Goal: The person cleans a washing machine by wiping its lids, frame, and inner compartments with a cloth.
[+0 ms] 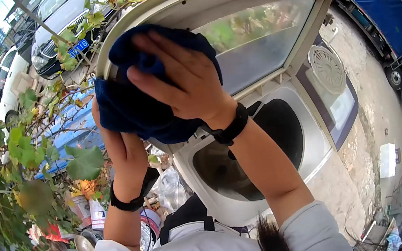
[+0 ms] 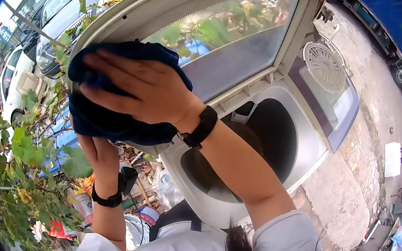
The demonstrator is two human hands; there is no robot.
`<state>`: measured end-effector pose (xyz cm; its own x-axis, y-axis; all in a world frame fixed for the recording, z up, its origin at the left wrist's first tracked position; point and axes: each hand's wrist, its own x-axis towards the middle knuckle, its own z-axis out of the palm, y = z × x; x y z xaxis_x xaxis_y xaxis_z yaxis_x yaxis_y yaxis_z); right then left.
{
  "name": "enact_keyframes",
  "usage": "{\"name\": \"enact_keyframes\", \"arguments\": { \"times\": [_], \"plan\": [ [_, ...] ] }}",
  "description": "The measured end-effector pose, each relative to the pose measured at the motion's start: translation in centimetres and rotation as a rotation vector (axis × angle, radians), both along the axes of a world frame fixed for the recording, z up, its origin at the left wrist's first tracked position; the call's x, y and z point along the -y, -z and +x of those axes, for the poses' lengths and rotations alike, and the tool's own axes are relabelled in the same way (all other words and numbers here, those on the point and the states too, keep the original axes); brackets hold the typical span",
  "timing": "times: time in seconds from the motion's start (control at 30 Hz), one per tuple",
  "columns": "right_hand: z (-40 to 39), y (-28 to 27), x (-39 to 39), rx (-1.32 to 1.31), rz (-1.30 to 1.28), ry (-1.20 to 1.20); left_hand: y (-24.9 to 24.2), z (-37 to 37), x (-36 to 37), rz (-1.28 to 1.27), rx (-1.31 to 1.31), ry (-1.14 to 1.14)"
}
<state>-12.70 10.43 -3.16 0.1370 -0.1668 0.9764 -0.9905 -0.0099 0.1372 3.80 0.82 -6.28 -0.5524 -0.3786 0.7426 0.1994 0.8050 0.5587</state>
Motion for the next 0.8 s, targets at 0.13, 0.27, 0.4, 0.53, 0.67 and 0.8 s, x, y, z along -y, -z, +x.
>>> {"name": "enact_keyframes", "arguments": {
  "times": [0.13, 0.27, 0.4, 0.53, 0.67, 0.8],
  "plan": [
    [-2.4, 1.0, -1.2, 0.371, -0.343, 0.166, 0.0, 0.3, 0.0, 0.132, 0.042, 0.019],
    [2.7, -0.1, -0.7, 0.014, -0.020, 0.020, 0.1, -0.3, -1.0, 0.219, -0.058, 0.103],
    [2.3, 0.1, -0.4, -0.099, 0.000, -0.025, 0.7, 0.4, 0.2, 0.088, 0.078, 0.034],
    [-2.7, -0.5, -0.9, 0.079, -0.300, 0.232, 0.0, 0.3, 0.1, 0.067, 0.065, -0.006],
    [-2.2, -1.2, -1.1, 0.049, -0.294, 0.266, -0.9, -0.6, -1.5, 0.233, -0.031, 0.090],
    [1.6, -0.4, 1.3, -0.082, -0.086, 0.012, 1.1, -0.4, 0.6, 0.081, -0.029, -0.003]
  ]
}}
